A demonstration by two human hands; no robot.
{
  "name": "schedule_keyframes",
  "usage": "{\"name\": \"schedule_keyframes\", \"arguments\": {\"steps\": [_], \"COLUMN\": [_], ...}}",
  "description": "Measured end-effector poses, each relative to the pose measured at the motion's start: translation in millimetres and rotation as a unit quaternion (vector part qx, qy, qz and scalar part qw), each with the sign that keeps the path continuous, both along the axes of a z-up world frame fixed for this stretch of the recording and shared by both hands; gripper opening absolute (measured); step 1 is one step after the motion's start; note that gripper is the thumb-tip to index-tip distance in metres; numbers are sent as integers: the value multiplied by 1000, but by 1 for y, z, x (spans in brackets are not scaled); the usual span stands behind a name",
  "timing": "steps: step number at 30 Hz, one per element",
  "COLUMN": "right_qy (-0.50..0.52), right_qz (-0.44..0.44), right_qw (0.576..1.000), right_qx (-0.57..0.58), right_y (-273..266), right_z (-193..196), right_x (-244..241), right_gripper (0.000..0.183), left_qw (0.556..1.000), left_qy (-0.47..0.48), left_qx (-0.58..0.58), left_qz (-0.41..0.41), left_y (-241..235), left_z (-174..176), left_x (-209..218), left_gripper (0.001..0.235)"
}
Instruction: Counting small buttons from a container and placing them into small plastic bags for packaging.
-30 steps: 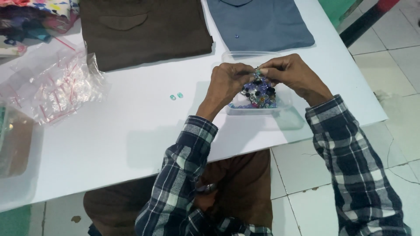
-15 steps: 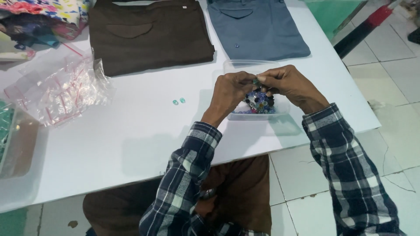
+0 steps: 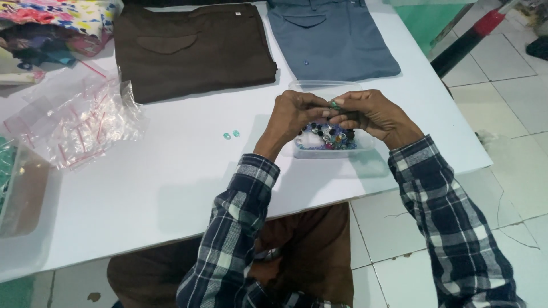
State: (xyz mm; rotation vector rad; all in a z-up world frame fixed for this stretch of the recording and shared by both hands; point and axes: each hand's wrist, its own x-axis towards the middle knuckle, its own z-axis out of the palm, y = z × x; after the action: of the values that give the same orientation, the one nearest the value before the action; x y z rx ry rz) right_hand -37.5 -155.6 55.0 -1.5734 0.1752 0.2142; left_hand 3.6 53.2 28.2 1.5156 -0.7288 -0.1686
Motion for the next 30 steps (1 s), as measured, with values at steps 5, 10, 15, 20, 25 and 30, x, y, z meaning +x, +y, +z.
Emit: {"name": "schedule_keyframes", "arguments": {"steps": [5, 10, 15, 20, 25, 30], "right_qy": [0, 1, 3, 5, 1, -1], "right_qz": [2, 1, 13, 14, 9, 4], "right_qw": [1000, 999, 999, 999, 999, 1000], "right_qx": [22, 33, 36, 36, 32, 21], "right_y": [4, 10, 7, 7, 5, 7], "right_z": [1, 6, 2, 4, 0, 4], "right_x": [-2, -7, -7, -9, -7, -9], "right_gripper": [26, 25, 27, 27, 28, 28], "left_qw": [1000, 1000, 999, 999, 999, 999], "left_qy": [24, 4, -12, -14, -12, -7], "left_qx": [-9, 8, 38, 46, 44, 35], "left_qz": [-12, -11, -6, -4, -5, 8], "left_y": [2, 0, 0, 0, 0, 0], "left_z": [-5, -13, -13, -10, -8, -11], "left_x": [9, 17, 16, 12, 11, 12], "left_gripper": [20, 23, 25, 29, 28, 25]}}
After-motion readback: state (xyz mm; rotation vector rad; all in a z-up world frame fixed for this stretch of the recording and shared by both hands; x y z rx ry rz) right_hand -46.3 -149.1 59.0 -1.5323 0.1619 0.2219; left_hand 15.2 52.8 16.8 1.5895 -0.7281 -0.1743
